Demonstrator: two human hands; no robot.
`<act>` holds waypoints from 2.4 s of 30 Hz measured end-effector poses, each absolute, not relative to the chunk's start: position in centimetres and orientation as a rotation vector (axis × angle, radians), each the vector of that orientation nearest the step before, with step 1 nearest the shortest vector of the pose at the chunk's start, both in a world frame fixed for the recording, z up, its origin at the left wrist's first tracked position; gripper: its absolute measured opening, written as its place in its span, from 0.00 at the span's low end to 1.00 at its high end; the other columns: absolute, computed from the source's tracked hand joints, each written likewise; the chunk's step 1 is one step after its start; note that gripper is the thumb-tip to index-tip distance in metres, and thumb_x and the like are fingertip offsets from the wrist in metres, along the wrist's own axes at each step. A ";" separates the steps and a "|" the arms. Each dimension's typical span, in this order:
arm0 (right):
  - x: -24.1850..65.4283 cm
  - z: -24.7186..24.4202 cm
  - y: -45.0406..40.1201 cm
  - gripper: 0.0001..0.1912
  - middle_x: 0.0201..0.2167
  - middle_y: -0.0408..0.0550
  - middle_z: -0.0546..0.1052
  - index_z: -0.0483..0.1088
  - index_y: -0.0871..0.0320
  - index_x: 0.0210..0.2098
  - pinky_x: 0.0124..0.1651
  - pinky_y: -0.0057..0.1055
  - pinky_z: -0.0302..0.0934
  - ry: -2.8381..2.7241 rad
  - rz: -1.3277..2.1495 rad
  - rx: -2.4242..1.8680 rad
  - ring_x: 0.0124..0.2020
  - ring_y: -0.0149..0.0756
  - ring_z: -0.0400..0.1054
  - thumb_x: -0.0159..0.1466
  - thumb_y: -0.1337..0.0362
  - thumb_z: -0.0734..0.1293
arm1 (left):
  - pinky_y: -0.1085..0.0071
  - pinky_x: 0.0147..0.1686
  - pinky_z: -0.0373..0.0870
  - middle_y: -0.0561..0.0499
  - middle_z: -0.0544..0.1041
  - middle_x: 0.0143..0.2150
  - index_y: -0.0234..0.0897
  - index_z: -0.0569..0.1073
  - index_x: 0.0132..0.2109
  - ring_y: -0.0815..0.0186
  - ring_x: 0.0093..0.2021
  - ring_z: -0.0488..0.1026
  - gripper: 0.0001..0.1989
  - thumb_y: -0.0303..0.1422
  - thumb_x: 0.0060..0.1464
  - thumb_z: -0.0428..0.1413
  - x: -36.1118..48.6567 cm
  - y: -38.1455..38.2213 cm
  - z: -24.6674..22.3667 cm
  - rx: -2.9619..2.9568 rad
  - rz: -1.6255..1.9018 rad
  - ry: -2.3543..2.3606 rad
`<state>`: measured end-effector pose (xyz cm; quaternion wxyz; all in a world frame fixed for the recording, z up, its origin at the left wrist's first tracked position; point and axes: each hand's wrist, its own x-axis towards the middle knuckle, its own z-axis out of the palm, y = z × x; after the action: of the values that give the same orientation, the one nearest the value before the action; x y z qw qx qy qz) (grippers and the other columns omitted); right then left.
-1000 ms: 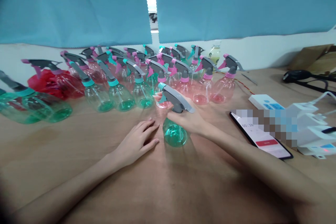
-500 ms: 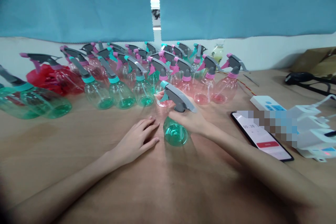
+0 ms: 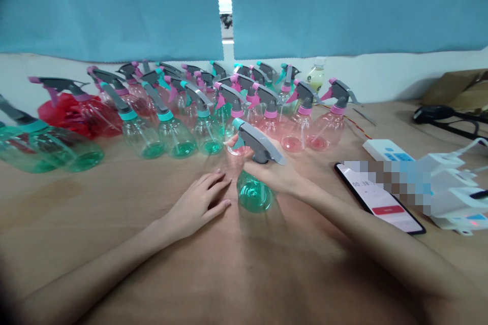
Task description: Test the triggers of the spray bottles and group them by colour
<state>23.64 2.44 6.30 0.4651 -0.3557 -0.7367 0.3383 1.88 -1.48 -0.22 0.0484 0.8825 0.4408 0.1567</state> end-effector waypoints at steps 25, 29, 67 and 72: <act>23.6 6.6 2.5 0.13 0.33 0.42 0.75 0.68 0.52 0.37 0.43 0.36 0.64 -1.817 0.863 -0.846 0.35 0.37 0.70 0.52 0.68 0.61 | 0.54 0.59 0.61 0.38 0.68 0.60 0.32 0.68 0.59 0.52 0.63 0.61 0.22 0.40 0.63 0.51 1.9 -1.4 -0.1 2.704 0.448 1.350; 23.8 6.2 2.4 0.11 0.27 0.41 0.74 0.69 0.52 0.35 0.35 0.36 0.63 -1.846 0.842 -0.943 0.27 0.35 0.68 0.53 0.67 0.60 | 0.54 0.59 0.61 0.39 0.67 0.61 0.32 0.67 0.59 0.52 0.63 0.60 0.22 0.41 0.64 0.51 1.9 -1.4 -0.2 2.702 0.444 1.355; 23.3 7.3 2.0 0.21 0.35 0.42 0.79 0.71 0.48 0.44 0.45 0.40 0.67 -1.839 0.846 -0.863 0.39 0.41 0.73 0.52 0.67 0.61 | 0.54 0.58 0.62 0.39 0.68 0.60 0.35 0.67 0.59 0.52 0.63 0.61 0.21 0.41 0.64 0.50 1.9 -1.4 -0.1 2.684 0.473 1.350; 23.7 6.5 2.2 0.06 0.28 0.43 0.77 0.68 0.51 0.29 0.37 0.37 0.67 -1.809 0.791 -0.945 0.33 0.39 0.71 0.51 0.65 0.62 | 0.54 0.59 0.61 0.38 0.67 0.60 0.32 0.67 0.59 0.52 0.63 0.60 0.22 0.41 0.64 0.50 1.9 -1.4 -0.2 2.699 0.465 1.343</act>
<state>23.68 2.24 6.46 0.4587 -0.3838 -0.7343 0.3211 1.89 -1.39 -0.19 0.0456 0.8839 0.4399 0.1522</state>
